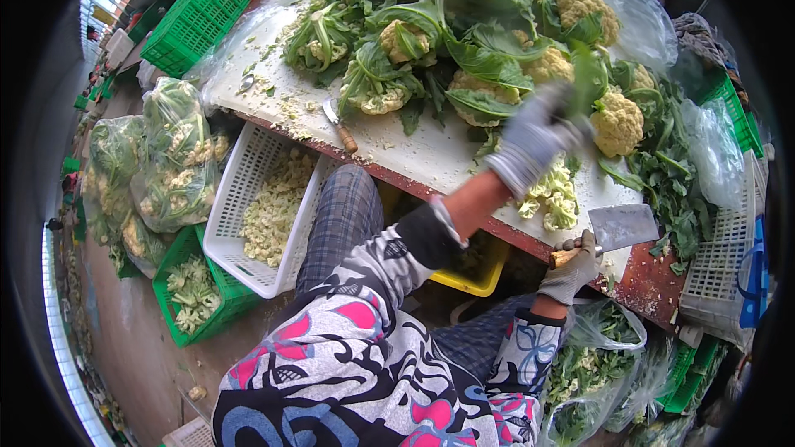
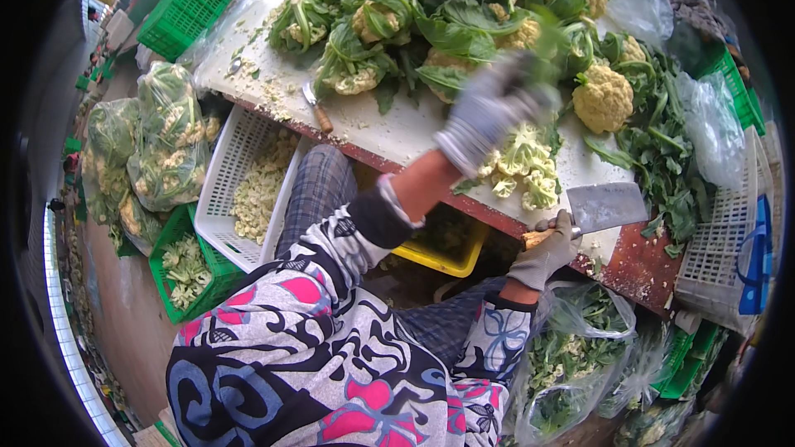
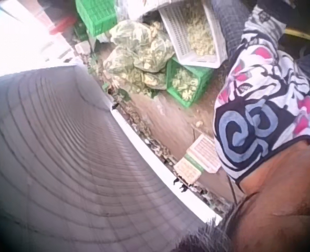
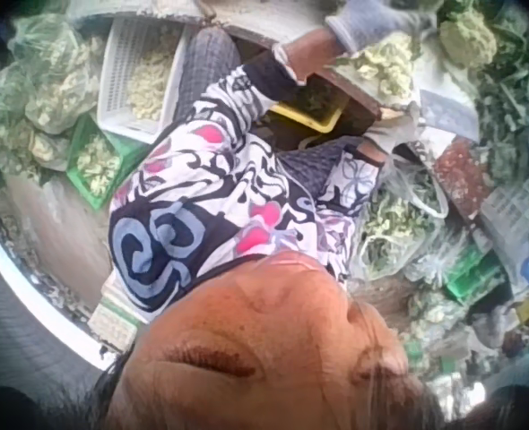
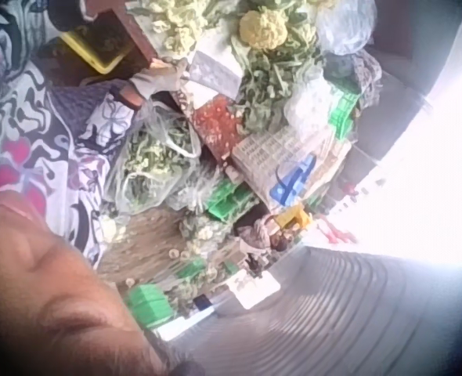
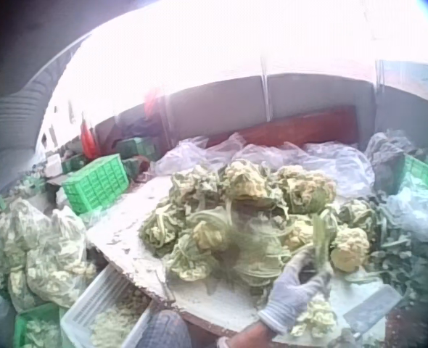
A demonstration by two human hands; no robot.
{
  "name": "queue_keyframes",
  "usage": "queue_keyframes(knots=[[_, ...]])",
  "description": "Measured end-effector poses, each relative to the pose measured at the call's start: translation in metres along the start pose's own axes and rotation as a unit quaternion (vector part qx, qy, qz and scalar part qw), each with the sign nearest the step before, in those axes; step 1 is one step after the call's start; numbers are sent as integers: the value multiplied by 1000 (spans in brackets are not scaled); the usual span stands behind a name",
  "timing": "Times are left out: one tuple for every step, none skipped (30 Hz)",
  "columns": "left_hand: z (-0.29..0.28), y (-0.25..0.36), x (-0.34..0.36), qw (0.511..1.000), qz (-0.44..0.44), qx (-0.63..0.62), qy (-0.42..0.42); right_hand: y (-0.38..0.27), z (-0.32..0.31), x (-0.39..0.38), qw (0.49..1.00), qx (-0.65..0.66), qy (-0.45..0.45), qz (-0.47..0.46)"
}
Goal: The person removes cauliflower heads from plastic bags and places them on a table. They use a knife to trim the stems and leaves from the cauliflower heads, discarding the trimmings into a yellow bin below.
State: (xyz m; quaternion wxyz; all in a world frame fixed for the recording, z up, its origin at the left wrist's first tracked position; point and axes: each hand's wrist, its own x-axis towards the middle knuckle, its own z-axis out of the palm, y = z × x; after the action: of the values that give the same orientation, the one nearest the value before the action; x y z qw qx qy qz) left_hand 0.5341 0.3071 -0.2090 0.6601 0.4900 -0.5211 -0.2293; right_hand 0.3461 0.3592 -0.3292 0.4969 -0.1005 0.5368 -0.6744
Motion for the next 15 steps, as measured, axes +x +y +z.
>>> queue_keyframes(knots=[[38, 6, -14, 982, 41, 72, -172, -3, -2, 1, 1000, 1, 14, 4], [67, -9, -33, 975, 47, 49, -214, -1, -5, 9, 1000, -11, 26, -6], [68, -17, -33, 959, 40, 126, -249, -2, -6, 7, 1000, -3, 20, 5], [68, -25, -29, 938, 37, 195, -283, -7, -9, 5, 1000, 4, 16, 10], [63, -37, -22, 925, 31, 283, -251, -11, -11, 4, 1000, 2, 26, 7], [50, -51, -10, 902, 27, 374, -214, -12, -8, 2, 999, 4, 32, 7], [37, -66, 5, 882, 49, 425, -198, -12, -5, 0, 999, 5, 37, 8], [29, -80, 19, 861, 71, 470, -181, -17, -4, -1, 999, 1, 32, 6], [19, -95, 34, 826, 74, 514, -220, -19, -1, -4, 1000, -5, 26, 10], [14, -105, 48, 791, 80, 550, -257, -21, 0, -4, 1000, -12, 20, 9], [11, -107, 57, 766, 79, 579, -268, -21, 0, -2, 1000, -9, 13, 12], [8, -103, 66, 739, 79, 608, -278, -21, 2, -2, 1000, -12, 10, 8], [6, -97, 69, 700, 69, 636, -318, -21, 2, -1, 1000, -19, 9, 3], [8, -90, 79, 644, 49, 666, -373, -21, 3, -1, 1000, -27, 8, -2], [4, -83, 90, 638, 48, 654, -405, -24, 7, -4, 1000, -16, 8, 8]])
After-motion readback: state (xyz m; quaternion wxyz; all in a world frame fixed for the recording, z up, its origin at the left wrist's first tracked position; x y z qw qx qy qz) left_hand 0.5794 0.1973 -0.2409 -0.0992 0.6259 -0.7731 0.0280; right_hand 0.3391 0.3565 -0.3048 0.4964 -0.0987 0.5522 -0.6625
